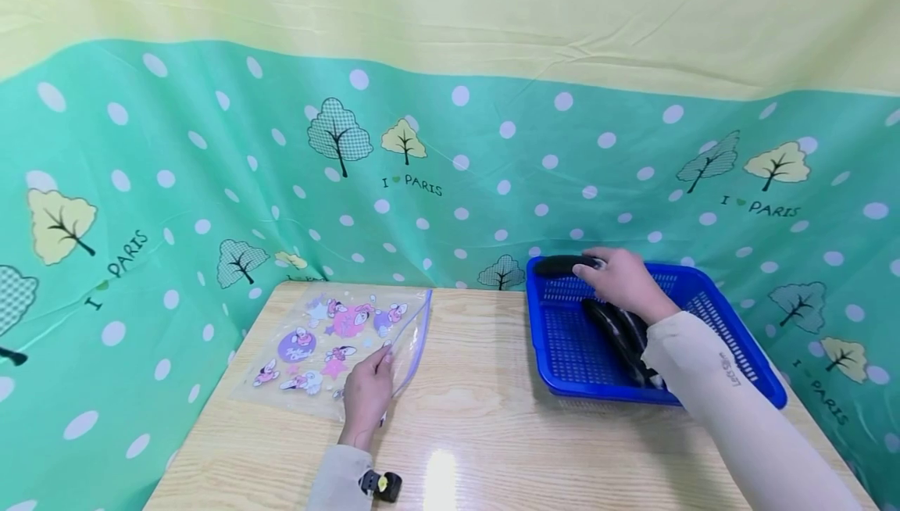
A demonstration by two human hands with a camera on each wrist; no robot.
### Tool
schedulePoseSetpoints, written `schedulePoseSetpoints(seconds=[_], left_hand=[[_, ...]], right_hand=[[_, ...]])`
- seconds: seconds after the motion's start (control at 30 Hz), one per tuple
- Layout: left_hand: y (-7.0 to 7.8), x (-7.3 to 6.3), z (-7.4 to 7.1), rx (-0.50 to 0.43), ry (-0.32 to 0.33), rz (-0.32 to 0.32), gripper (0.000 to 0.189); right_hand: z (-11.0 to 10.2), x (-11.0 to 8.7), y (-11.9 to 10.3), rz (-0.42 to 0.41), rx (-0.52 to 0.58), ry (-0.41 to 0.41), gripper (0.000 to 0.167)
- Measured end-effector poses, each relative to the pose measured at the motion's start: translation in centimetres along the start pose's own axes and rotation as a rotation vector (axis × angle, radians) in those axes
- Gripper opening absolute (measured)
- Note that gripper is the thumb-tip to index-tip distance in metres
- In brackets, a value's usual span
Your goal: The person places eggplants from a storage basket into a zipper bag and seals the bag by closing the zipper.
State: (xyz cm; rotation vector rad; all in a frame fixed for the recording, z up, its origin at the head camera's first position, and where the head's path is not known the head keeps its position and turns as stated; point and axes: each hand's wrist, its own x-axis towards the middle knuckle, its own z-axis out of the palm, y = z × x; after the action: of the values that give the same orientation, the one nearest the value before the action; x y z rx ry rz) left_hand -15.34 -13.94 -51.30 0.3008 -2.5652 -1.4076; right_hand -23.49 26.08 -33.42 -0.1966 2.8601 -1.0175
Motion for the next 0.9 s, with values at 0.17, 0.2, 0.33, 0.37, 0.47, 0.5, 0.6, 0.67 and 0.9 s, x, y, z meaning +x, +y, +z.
schedulePoseSetpoints(seconds=[0.17,0.2,0.33,0.37,0.47,0.5,0.6,0.67,0.9], left_hand=[[0.0,-0.1,0.0,-0.014,0.0,-0.008,0.032],[0.0,-0.1,0.0,-0.014,0.001,-0.01,0.032],[0.1,-0.1,0.1,-0.012,0.003,-0.004,0.032],[0.1,-0.1,0.1,-0.01,0.002,0.0,0.033],[0.2,-0.1,0.0,-0.004,0.005,0.013,0.032],[0.2,-0.1,0.0,-0.003,0.005,0.011,0.032],[0.4,-0.1,0.0,-0.005,0.007,0.011,0.033],[0.4,-0.1,0.0,-0.011,0.006,0.011,0.033],[0.3,-0.1,0.2,-0.015,-0.001,0.003,0.033]], right_hand=[[1.0,-0.9,-0.7,0.003,0.009,0.0,0.063],[1.2,-1.1,-0.9,0.003,0.014,0.0,0.063],[2.2,-1.7,-1.3,-0.007,0.035,0.001,0.061],[2.5,-1.9,-1.5,-0.011,0.038,-0.001,0.06],[3.5,-2.3,-2.0,-0.034,0.033,-0.016,0.058],[3.8,-2.4,-2.2,-0.041,0.034,-0.021,0.057],[4.8,-2.9,-3.1,-0.07,0.021,-0.025,0.055],[5.5,-3.2,-3.8,-0.085,0.015,-0.02,0.054],[8.4,-4.4,-5.7,-0.111,0.051,-0.012,0.051]])
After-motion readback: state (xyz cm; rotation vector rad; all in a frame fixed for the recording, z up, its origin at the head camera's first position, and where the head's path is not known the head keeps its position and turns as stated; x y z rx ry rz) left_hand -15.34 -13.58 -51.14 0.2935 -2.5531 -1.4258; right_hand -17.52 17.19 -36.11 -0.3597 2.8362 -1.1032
